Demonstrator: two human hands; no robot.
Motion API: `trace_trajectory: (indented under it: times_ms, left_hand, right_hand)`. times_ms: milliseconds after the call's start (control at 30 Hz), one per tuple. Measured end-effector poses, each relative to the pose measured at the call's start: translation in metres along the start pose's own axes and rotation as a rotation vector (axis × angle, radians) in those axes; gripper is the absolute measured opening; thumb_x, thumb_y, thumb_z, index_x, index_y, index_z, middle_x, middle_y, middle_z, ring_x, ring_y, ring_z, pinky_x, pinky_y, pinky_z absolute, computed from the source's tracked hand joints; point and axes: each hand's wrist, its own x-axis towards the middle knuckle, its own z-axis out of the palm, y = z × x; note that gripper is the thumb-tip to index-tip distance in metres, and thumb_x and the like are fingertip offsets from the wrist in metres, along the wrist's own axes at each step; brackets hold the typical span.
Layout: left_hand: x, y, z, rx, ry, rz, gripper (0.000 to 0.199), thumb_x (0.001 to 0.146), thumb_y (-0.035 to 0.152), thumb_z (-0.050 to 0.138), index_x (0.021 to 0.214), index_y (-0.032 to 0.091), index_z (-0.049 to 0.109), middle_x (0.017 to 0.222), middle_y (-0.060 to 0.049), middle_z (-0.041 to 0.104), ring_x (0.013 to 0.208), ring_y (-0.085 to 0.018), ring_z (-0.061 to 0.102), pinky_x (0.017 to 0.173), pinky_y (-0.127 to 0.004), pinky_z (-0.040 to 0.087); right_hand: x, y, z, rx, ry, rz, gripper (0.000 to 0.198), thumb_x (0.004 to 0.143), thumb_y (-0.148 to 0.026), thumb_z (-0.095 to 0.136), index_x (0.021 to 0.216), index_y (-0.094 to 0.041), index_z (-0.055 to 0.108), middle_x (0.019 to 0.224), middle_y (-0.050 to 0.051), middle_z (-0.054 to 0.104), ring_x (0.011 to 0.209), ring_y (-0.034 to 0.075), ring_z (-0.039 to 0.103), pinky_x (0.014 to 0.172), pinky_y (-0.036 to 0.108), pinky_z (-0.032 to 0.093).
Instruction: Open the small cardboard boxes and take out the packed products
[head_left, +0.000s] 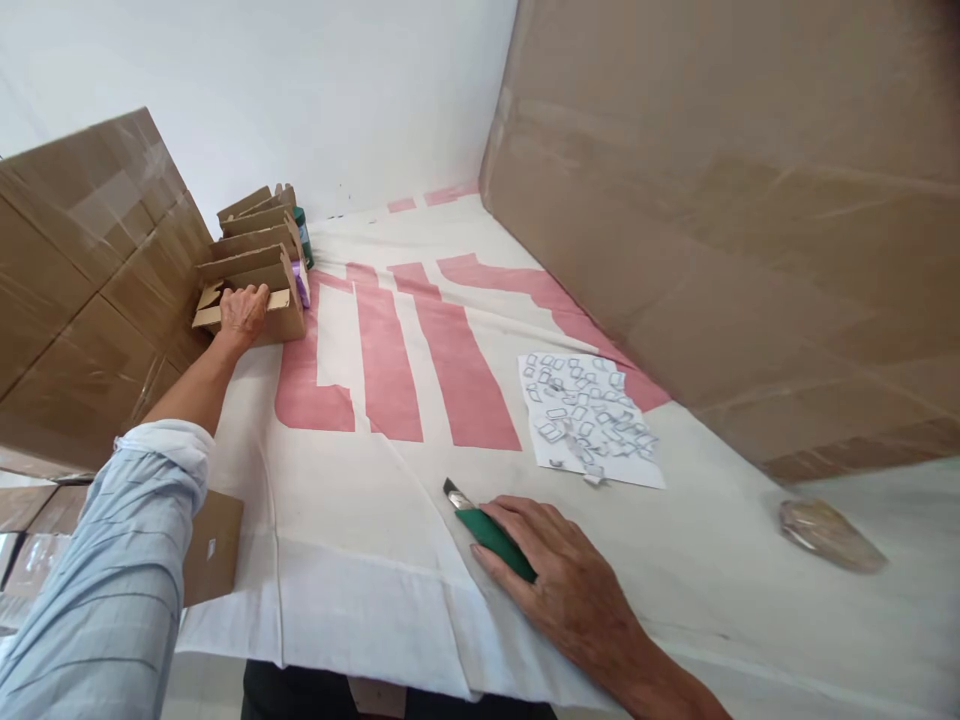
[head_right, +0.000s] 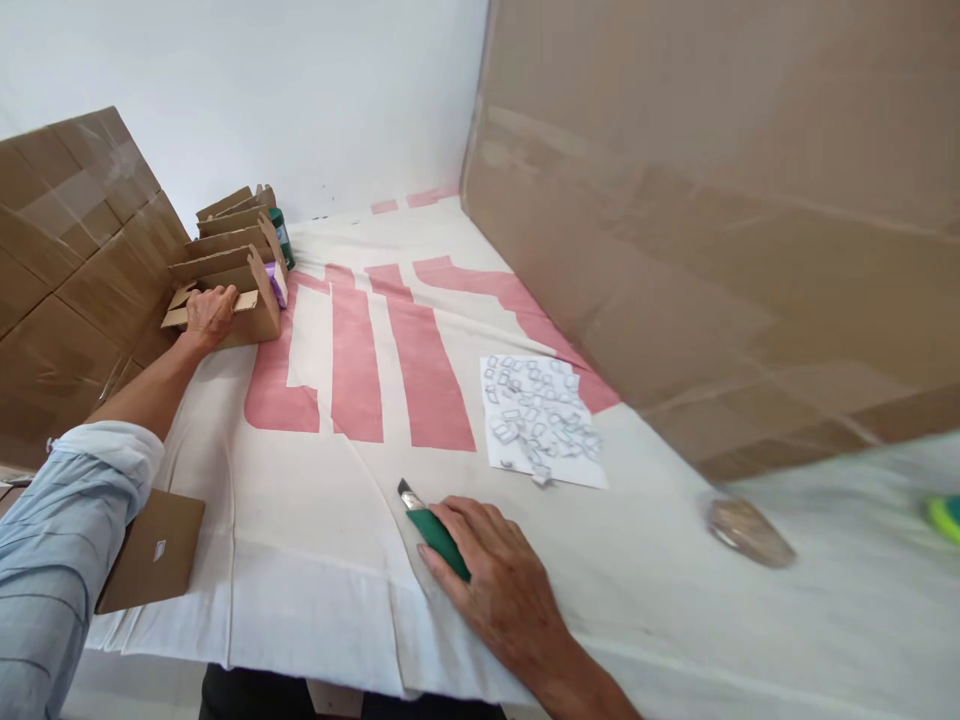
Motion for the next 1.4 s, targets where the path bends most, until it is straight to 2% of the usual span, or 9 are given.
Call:
trace_trajectory:
  times_ms: [133, 333, 467, 633, 800, 1000, 1133, 1300, 1400]
  left_hand:
    - [0.001, 0.007, -0.008, -0.021, -0.043, -0.026, 0.046, 0.093, 0.020, 0.060, 0.138, 0.015, 0.059, 0.135, -0.024, 0.066, 0.128, -0.041, 0.060, 0.110, -0.054, 0.037]
    - [-0.041, -0.013, -0.055, -0.131, -0.122, 0.098, 0.086, 0.082, 0.037, 0.083, 0.157, 0.018, 0.044, 0.157, -0.021, 0.050, 0.143, -0.039, 0.050, 0.115, -0.048, 0.042]
    - [-0.109, -0.047, -0.109, -0.326, -0.162, 0.249, 0.085, 0.083, 0.043, 0.083, 0.156, 0.015, 0.049, 0.158, -0.019, 0.053, 0.145, -0.036, 0.053, 0.121, -0.046, 0.039]
    - [-0.226, -0.089, -0.156, -0.473, -0.446, 0.291, 0.104, 0.072, 0.057, 0.087, 0.161, 0.022, 0.046, 0.161, -0.016, 0.056, 0.146, -0.036, 0.055, 0.119, -0.048, 0.043]
    - [-0.315, -0.113, -0.142, -0.412, -0.572, 0.256, 0.119, 0.065, 0.046, 0.085, 0.169, 0.035, 0.030, 0.168, -0.012, 0.048, 0.149, -0.036, 0.053, 0.116, -0.049, 0.047]
    - [-0.343, -0.111, -0.114, -0.164, -0.455, 0.212, 0.117, 0.060, 0.036, 0.076, 0.169, 0.028, 0.032, 0.168, -0.016, 0.047, 0.151, -0.044, 0.048, 0.116, -0.054, 0.044]
    - [-0.347, -0.088, -0.117, -0.166, -0.418, 0.223, 0.109, 0.064, 0.044, 0.072, 0.166, 0.028, 0.036, 0.162, -0.015, 0.052, 0.146, -0.044, 0.052, 0.117, -0.056, 0.041]
    - [-0.346, -0.043, -0.120, -0.234, -0.335, 0.287, 0.103, 0.068, 0.048, 0.075, 0.162, 0.026, 0.040, 0.160, -0.016, 0.054, 0.144, -0.044, 0.052, 0.117, -0.054, 0.037]
    - [-0.343, -0.009, -0.117, -0.335, -0.247, 0.341, 0.100, 0.070, 0.047, 0.079, 0.161, 0.029, 0.041, 0.158, -0.015, 0.056, 0.141, -0.043, 0.054, 0.116, -0.053, 0.036]
  right_hand:
    - [0.000, 0.001, 0.005, -0.013, 0.028, 0.009, 0.023, 0.106, -0.035, 0.055, 0.122, -0.020, 0.064, 0.112, 0.012, 0.074, 0.099, 0.029, 0.069, 0.086, 0.043, 0.054]
    - [-0.002, 0.000, 0.009, 0.027, 0.045, 0.026, 0.029, 0.106, -0.041, 0.051, 0.119, -0.020, 0.067, 0.108, 0.012, 0.075, 0.097, 0.031, 0.068, 0.086, 0.045, 0.054]
    - [-0.007, -0.001, 0.008, 0.061, 0.009, 0.077, 0.032, 0.104, -0.043, 0.052, 0.119, -0.021, 0.070, 0.110, 0.014, 0.075, 0.099, 0.033, 0.067, 0.091, 0.048, 0.053]
    - [-0.007, -0.003, 0.008, 0.110, -0.020, 0.120, 0.032, 0.100, -0.041, 0.056, 0.119, -0.022, 0.073, 0.108, 0.014, 0.076, 0.098, 0.034, 0.067, 0.093, 0.050, 0.053]
    - [0.001, -0.008, 0.001, 0.131, -0.077, 0.158, 0.030, 0.097, -0.039, 0.058, 0.115, -0.021, 0.073, 0.108, 0.014, 0.076, 0.102, 0.033, 0.066, 0.094, 0.048, 0.053]
    - [0.010, -0.010, -0.002, 0.101, -0.140, 0.200, 0.029, 0.094, -0.037, 0.059, 0.112, -0.018, 0.073, 0.110, 0.014, 0.073, 0.104, 0.032, 0.065, 0.094, 0.045, 0.053]
    - [0.007, -0.009, -0.001, 0.161, -0.138, 0.270, 0.031, 0.091, -0.035, 0.059, 0.112, -0.018, 0.074, 0.106, 0.014, 0.073, 0.101, 0.031, 0.067, 0.092, 0.044, 0.054]
    - [0.004, -0.011, -0.011, 0.497, -0.070, 0.426, 0.041, 0.092, -0.042, 0.058, 0.121, -0.019, 0.075, 0.111, 0.012, 0.076, 0.098, 0.027, 0.070, 0.088, 0.041, 0.057]
    - [0.006, -0.016, -0.020, 0.659, -0.083, 0.518, 0.049, 0.094, -0.050, 0.056, 0.127, -0.018, 0.074, 0.100, 0.010, 0.078, 0.087, 0.025, 0.070, 0.080, 0.041, 0.059]
